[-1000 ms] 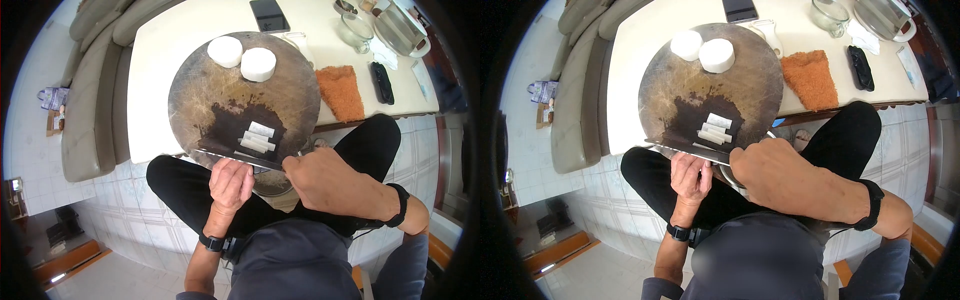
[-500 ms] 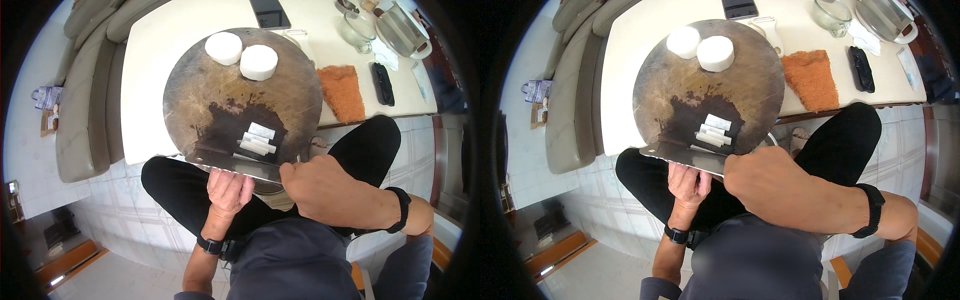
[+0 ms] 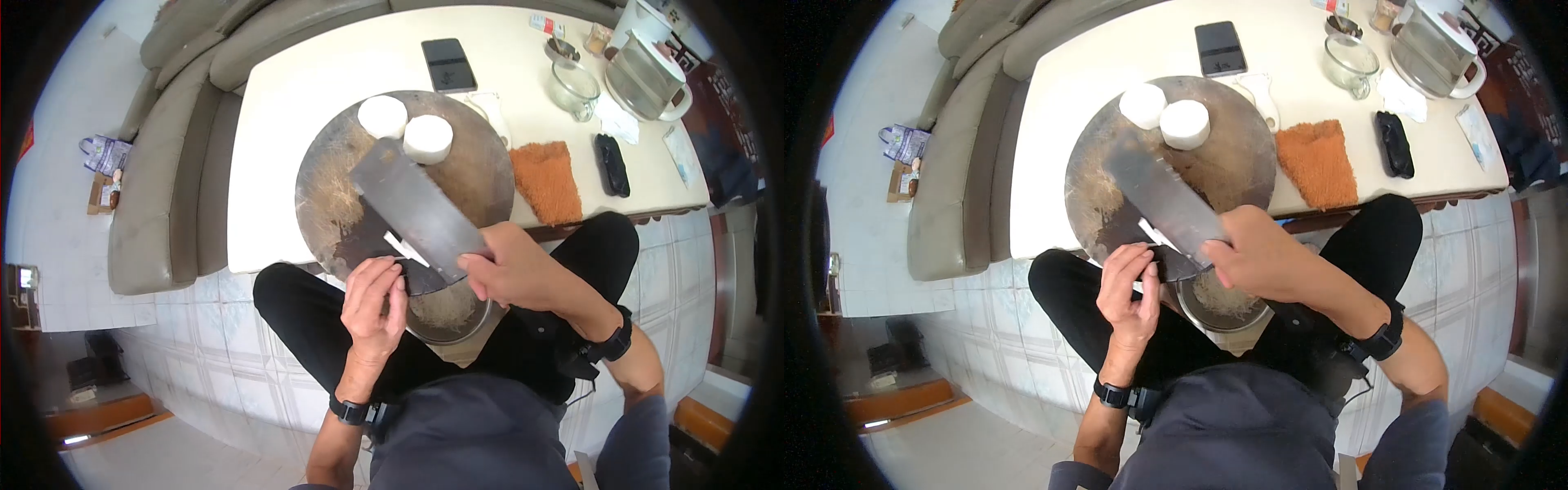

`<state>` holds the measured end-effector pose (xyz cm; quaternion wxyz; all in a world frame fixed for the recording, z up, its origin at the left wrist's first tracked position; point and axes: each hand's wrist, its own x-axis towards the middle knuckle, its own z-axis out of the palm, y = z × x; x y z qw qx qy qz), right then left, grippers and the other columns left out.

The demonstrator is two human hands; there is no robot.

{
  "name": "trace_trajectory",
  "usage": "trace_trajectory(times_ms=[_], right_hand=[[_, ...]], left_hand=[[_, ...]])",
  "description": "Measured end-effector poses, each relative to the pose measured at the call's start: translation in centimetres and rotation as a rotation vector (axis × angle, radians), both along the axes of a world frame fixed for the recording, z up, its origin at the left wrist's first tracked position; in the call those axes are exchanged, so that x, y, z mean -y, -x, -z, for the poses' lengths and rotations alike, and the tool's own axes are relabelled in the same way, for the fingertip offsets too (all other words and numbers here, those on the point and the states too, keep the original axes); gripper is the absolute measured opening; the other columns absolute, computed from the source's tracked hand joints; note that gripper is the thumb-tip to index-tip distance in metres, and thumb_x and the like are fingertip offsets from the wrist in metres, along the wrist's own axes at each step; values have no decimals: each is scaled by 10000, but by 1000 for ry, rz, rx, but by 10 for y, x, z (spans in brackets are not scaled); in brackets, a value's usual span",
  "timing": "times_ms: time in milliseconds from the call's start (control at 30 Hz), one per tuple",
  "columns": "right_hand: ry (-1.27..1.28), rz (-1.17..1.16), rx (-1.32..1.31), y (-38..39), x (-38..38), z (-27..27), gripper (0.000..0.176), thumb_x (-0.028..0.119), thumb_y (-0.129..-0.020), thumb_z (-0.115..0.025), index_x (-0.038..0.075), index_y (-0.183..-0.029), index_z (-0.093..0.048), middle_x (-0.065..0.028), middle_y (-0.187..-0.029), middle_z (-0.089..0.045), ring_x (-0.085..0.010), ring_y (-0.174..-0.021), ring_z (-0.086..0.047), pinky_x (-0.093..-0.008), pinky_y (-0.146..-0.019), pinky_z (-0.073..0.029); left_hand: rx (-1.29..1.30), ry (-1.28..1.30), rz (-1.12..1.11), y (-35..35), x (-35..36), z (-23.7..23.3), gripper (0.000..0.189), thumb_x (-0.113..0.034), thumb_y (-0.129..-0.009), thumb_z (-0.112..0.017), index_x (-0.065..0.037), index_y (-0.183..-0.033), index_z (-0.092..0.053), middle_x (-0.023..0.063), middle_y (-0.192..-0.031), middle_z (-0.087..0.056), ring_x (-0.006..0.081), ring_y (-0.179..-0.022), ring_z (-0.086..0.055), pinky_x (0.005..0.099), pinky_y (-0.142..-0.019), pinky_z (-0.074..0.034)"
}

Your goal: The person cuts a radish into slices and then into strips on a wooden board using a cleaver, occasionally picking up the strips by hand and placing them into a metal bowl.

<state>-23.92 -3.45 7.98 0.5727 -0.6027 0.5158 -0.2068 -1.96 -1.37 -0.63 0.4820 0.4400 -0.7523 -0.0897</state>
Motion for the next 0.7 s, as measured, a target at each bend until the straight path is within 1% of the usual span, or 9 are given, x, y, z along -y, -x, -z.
trace_trajectory(times_ms=[33, 67, 167, 200, 267, 300, 400, 533, 700], right_hand=[[-86, 72, 92, 4, -2, -1, 305, 145, -869, -512, -20, -614, -544, -70, -511, -537, -121, -409, -480, -285, -428, -412], [-72, 64, 92, 9, -3, 1, 305, 145, -869, -512, -20, -614, -544, -70, -511, -537, -121, -409, -480, -285, -428, -412], [-145, 154, 328, 22, -5, 14, 262, 151, -895, -549, 7, -677, -571, -21, -557, -561, -53, -415, -463, -223, -410, -391], [-136, 145, 329, 25, -6, 20, 262, 151, -895, -549, 7, -677, -571, -21, -557, -561, -53, -415, -463, -223, -410, -391], [-207, 168, 424, 31, -7, 33, 230, 148, -901, -559, 5, -722, -582, -25, -572, -565, -50, -419, -463, -219, -412, -398], [-218, 187, 465, 33, -8, 38, 229, 155, -908, -567, 4, -737, -587, -30, -584, -570, -44, -423, -461, -213, -412, -404], [-247, 213, 562, 38, -9, 45, 231, 163, -918, -576, -2, -757, -589, -38, -601, -577, -40, -424, -458, -211, -411, -408], [-235, 242, 651, 40, -6, 46, 208, 145, -925, -578, -12, -789, -589, -50, -611, -582, -49, -428, -464, -219, -414, -414], [-239, 267, 658, 40, -7, 50, 189, 134, -922, -582, -11, -800, -589, -56, -616, -588, -54, -431, -468, -224, -417, -415]], left_hand=[[-35, -44, -52, -1, 0, -2, 240, 86, -740, -693, 18, -969, -672, 154, -1006, -672, 317, -937, -647, 372, -835, -519], [-36, -30, -59, -1, 2, -5, 240, 86, -740, -693, 18, -969, -672, 154, -1006, -672, 317, -937, -647, 372, -835, -519], [-14, -120, -86, -1, 8, -19, 299, 52, -736, -719, 13, -1030, -675, 152, -1041, -668, 320, -982, -629, 388, -860, -506], [-14, -110, -93, 1, 10, -24, 299, 52, -736, -719, 13, -1030, -675, 152, -1041, -668, 320, -982, -629, 388, -860, -506], [76, -252, -15, 3, 13, -34, 332, 15, -744, -746, 3, -1068, -677, 156, -1080, -666, 290, -1023, -629, 358, -889, -498], [130, -263, 29, 2, 16, -34, 381, -15, -728, -772, -2, -1096, -674, 156, -1092, -659, 303, -1026, -614, 362, -888, -492], [246, -279, 94, -1, 20, -41, 393, -35, -727, -763, 9, -1105, -667, 147, -1090, -648, 317, -993, -595, 384, -861, -470], [303, -226, 14, 3, 28, -41, 300, 0, -752, -739, 2, -1046, -681, 141, -986, -665, 311, -909, -614, 378, -805, -489], [276, -200, -61, 2, 38, -36, 234, 2, -777, -707, -10, -1010, -688, 128, -902, -652, 304, -828, -607, 380, -735, -489]])
